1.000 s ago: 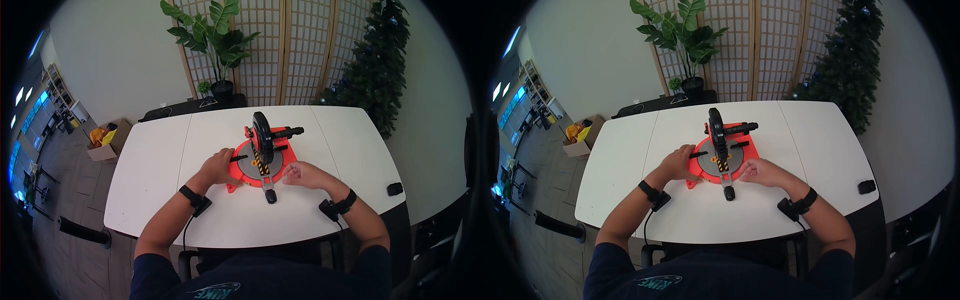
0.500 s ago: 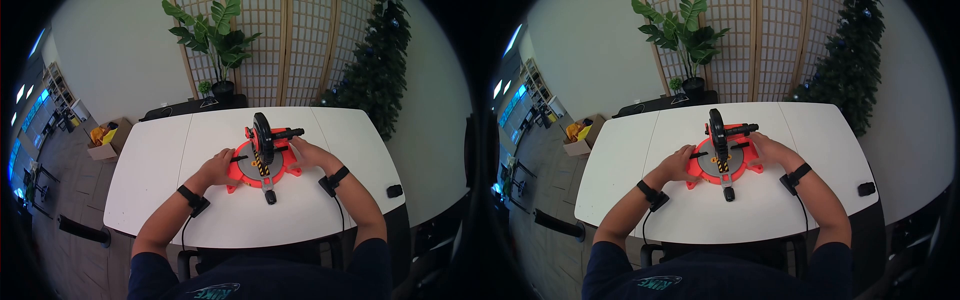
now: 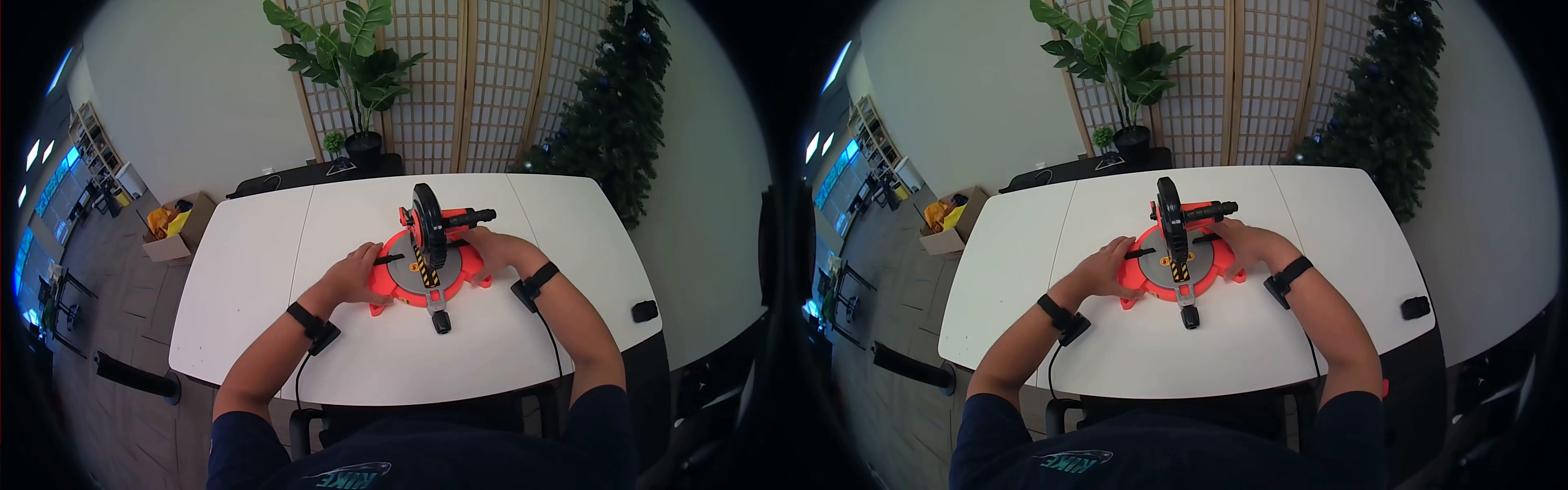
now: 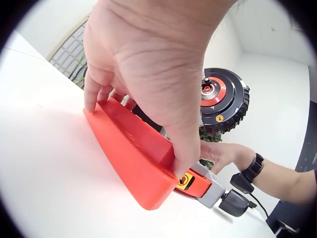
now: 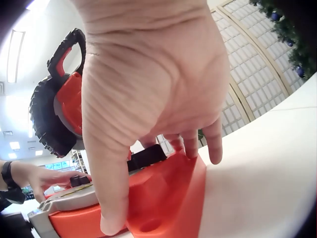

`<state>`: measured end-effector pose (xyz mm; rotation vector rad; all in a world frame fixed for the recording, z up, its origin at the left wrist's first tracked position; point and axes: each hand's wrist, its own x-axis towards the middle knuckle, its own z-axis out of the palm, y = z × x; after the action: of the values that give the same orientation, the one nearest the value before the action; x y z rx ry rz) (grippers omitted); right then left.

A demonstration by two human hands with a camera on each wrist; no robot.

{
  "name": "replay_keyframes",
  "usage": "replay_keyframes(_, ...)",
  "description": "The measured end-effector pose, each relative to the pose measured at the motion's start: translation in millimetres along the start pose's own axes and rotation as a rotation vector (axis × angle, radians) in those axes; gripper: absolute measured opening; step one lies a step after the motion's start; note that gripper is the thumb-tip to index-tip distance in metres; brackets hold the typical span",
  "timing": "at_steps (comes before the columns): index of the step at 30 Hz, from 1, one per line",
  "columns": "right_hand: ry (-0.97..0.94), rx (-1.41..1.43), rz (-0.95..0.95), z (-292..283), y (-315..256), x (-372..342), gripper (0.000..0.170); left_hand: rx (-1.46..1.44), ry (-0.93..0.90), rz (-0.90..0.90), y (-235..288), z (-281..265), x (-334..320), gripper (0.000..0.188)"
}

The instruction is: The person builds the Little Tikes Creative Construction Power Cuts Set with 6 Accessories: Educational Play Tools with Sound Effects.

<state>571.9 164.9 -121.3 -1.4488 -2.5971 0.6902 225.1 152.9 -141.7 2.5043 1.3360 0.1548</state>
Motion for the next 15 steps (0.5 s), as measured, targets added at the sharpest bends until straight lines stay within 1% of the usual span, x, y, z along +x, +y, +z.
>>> replay_keyframes(2,-0.003,-0.036,0.022,-1.2,-3.3,-0.9,0.108,-0.010,-0.001,-0.002,0.6,-0.6,0.1,0.123)
replay_keyframes(4,0.047,-0.003,-0.035,0.2,-3.0,-0.4,0.106,-0.024,0.003,-0.028,2.4,-1.8,0.2,0.125)
replay_keyframes(5,0.046,-0.003,-0.035,0.7,-2.2,-1.5,0.106,-0.024,0.003,-0.028,2.4,-2.0,0.7,0.125)
replay_keyframes(7,0.077,0.086,-0.018,-1.6,-9.8,-7.7,0.101,-0.042,-0.001,-0.037,2.7,-2.4,1.4,0.127)
replay_keyframes(8,0.076,0.086,-0.018,1.1,-5.8,-7.1,0.101,-0.043,-0.001,-0.037,3.1,-2.9,1.5,0.127)
replay_keyframes(10,0.152,0.009,-0.083,6.7,0.6,-5.9,0.096,-0.047,-0.006,-0.033,3.9,-4.0,0.8,0.127)
replay_keyframes(15,0.160,0.019,-0.058,17.4,3.7,-13.0,0.093,-0.052,-0.024,-0.024,5.2,-6.8,-1.6,0.125)
